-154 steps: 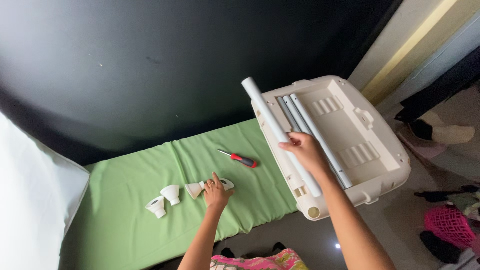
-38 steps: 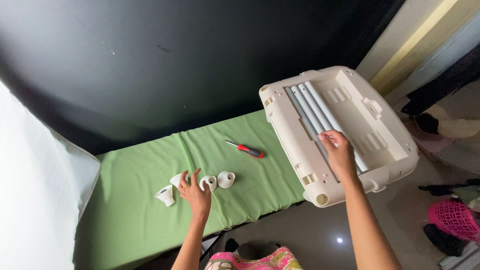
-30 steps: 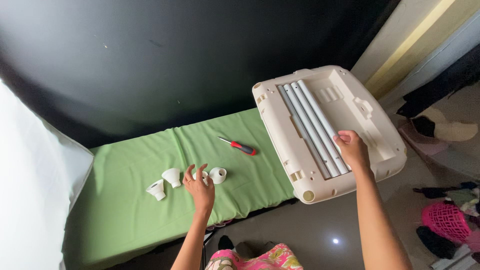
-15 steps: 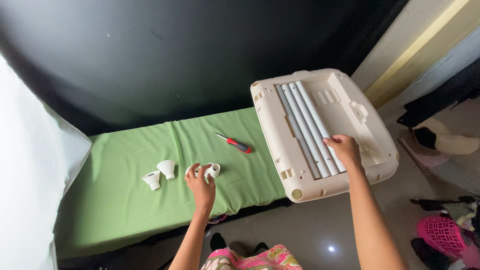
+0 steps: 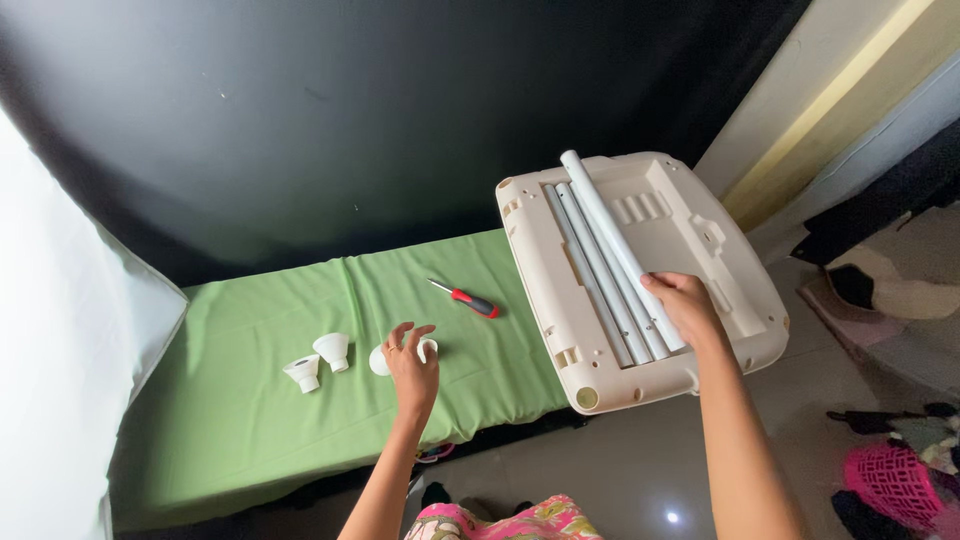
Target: The person uses a screwdriver to remove the four legs from an overturned white plastic stool. Each leg is unscrewed and placed on the green-covered table. The person then separates the foot caps from the leg tubes and arranges the parts on the table.
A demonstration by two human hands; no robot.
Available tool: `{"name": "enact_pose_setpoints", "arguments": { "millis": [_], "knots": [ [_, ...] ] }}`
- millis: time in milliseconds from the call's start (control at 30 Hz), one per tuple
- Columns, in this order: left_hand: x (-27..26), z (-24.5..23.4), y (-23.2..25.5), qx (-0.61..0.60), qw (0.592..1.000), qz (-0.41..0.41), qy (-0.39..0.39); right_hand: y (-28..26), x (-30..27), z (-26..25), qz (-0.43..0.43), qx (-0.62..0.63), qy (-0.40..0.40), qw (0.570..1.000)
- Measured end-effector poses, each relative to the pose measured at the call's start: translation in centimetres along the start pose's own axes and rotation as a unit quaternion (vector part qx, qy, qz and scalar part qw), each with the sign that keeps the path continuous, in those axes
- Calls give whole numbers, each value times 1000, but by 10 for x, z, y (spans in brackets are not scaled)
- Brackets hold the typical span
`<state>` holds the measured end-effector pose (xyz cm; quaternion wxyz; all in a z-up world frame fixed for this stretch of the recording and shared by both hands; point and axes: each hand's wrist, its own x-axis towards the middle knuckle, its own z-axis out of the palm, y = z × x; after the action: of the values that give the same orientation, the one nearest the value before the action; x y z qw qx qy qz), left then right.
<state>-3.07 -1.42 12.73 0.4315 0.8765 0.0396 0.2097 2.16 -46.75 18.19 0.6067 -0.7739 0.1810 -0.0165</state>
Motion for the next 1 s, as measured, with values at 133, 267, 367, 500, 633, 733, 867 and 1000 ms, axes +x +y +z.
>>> {"name": "enact_pose_setpoints", "arguments": {
  "millis": [133,267,367,500,633,733,867,1000],
  "knots": [
    [11,5,29,-76,996,4,-42,-33,-17,30,16,105,-93,990],
    [33,9,61,-225,960,-79,-147,-68,-50,77,56,93,-168,980],
    [45,6,84,-322,919,-100,-203,-83,-72,113,77,125,-219,965],
    [54,-4,104,-441,849,-168,-240,-77,-91,147,77,135,-273,949],
    [55,-14,103,-479,825,-165,-249,-55,-101,175,88,106,-290,947],
    [50,-18,93,-494,807,-197,-255,-44,-110,187,119,98,-292,944],
    [45,-20,74,-505,800,-202,-253,-45,-122,192,112,74,-327,936],
    [45,-19,61,-519,800,-193,-231,-55,-129,182,86,33,-374,923]
  ]
}}
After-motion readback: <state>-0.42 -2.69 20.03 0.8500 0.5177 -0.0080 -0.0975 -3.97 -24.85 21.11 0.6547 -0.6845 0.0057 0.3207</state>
